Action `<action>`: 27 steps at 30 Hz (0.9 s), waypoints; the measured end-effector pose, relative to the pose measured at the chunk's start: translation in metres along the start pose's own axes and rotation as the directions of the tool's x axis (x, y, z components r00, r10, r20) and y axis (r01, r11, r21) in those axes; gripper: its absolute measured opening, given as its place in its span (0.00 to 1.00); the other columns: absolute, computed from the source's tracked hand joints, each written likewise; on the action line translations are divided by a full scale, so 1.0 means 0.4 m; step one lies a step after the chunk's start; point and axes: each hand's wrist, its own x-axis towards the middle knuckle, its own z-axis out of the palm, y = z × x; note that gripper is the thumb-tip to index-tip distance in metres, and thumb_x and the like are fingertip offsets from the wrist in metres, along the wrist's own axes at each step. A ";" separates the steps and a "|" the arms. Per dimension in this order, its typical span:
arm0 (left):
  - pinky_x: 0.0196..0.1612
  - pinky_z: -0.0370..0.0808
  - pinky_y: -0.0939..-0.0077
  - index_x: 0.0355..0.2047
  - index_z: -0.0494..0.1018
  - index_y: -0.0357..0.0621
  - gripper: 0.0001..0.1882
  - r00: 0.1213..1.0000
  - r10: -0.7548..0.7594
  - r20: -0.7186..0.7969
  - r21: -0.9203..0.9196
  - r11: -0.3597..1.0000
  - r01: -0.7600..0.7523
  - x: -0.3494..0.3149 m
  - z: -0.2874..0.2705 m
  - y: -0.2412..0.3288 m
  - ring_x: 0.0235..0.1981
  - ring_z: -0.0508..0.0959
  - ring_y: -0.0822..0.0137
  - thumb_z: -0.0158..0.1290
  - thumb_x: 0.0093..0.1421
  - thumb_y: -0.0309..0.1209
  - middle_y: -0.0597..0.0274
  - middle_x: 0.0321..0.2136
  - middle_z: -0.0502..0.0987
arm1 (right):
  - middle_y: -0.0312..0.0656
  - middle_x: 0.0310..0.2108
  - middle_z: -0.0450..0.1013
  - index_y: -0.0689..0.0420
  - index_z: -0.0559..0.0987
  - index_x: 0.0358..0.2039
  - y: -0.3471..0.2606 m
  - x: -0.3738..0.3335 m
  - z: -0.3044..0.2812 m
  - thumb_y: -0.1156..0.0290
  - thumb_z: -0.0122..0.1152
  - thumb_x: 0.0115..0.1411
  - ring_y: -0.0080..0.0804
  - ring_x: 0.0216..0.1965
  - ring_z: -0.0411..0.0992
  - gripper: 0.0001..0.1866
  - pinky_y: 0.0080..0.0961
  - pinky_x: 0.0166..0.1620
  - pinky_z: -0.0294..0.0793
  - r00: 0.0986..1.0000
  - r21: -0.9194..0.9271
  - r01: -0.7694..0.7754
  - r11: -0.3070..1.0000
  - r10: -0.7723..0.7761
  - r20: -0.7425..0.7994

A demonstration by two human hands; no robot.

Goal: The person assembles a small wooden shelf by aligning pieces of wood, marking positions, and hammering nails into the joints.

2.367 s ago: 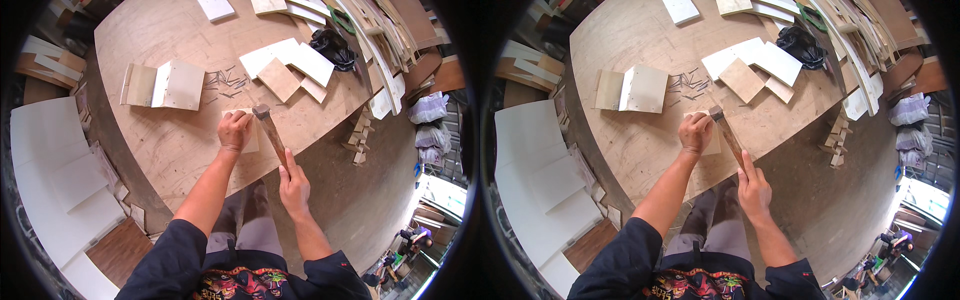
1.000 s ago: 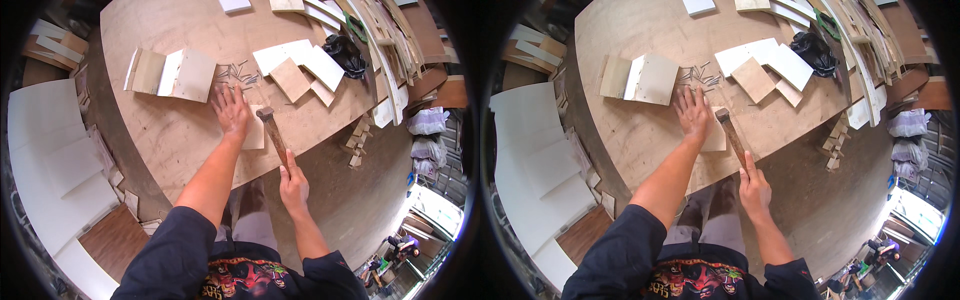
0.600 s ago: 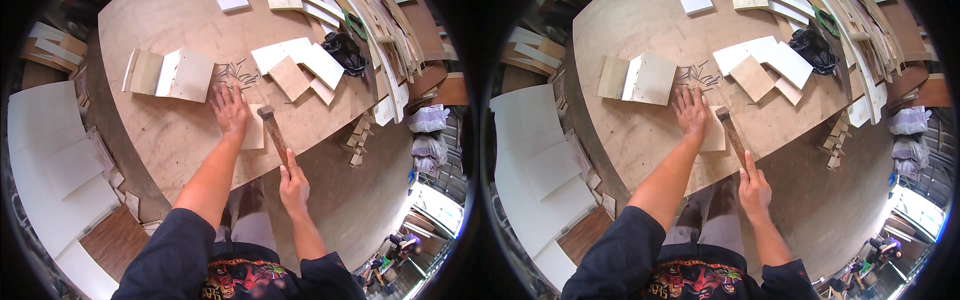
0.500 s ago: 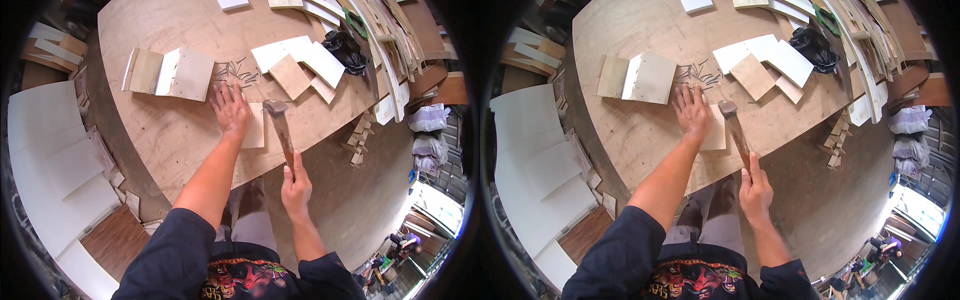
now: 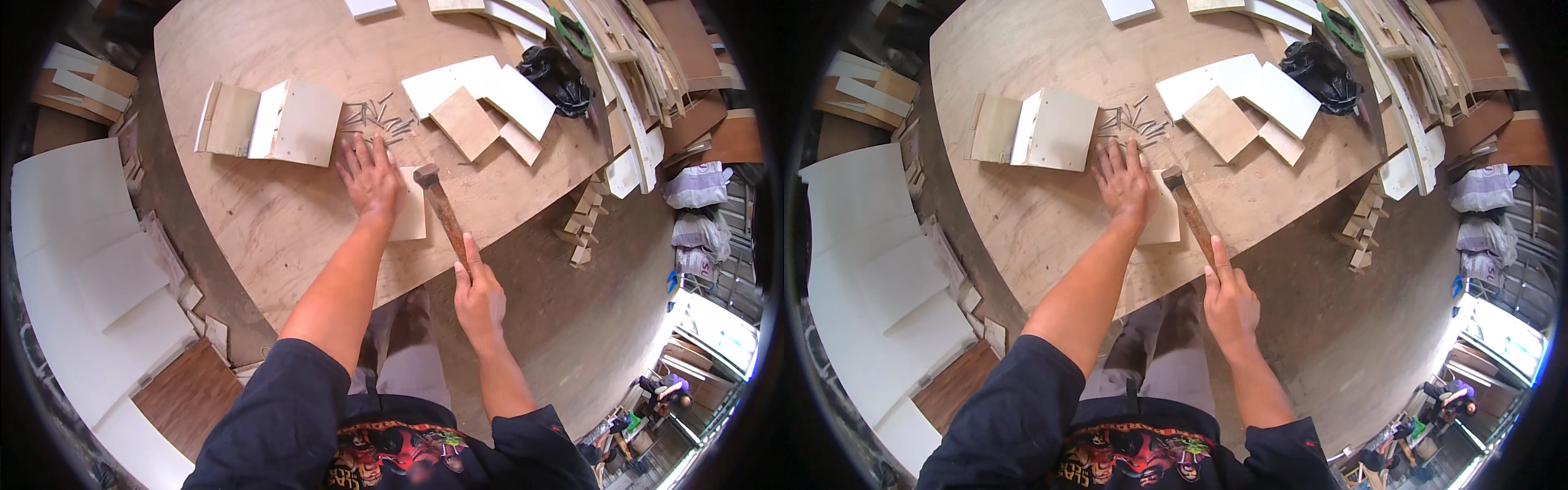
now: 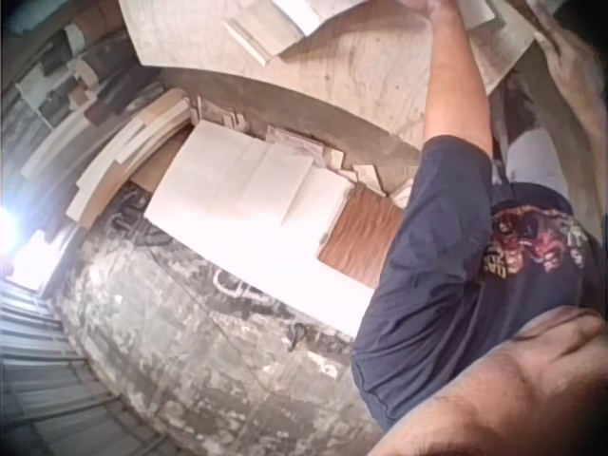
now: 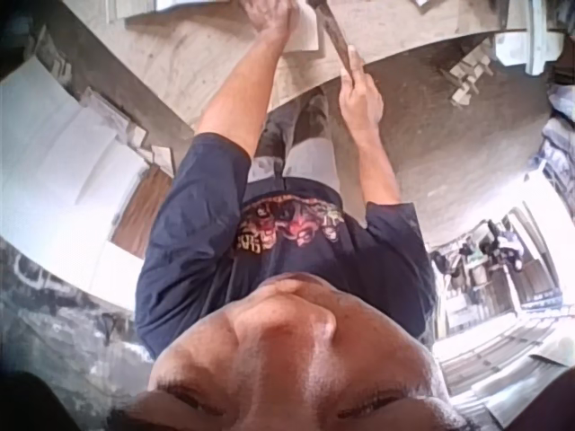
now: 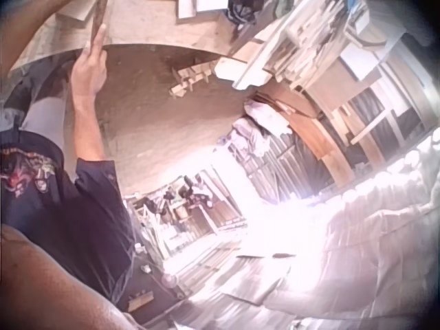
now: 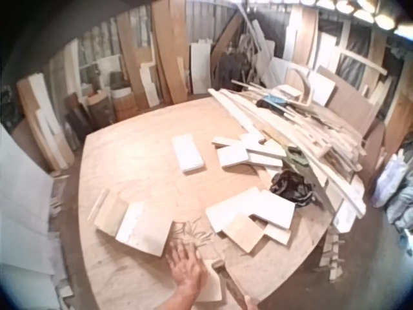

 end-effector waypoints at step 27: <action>0.73 0.46 0.41 0.69 0.60 0.53 0.27 0.999 -0.008 -0.031 0.008 1.000 0.008 0.011 -0.003 0.000 0.75 0.47 0.45 0.39 0.72 0.42 0.49 0.72 0.54 | 0.42 0.26 0.68 0.31 0.64 0.70 -0.016 0.031 -0.057 0.62 0.58 0.68 0.46 0.25 0.74 0.31 0.42 0.29 0.76 0.994 -0.223 0.060 0.973 -0.038 0.102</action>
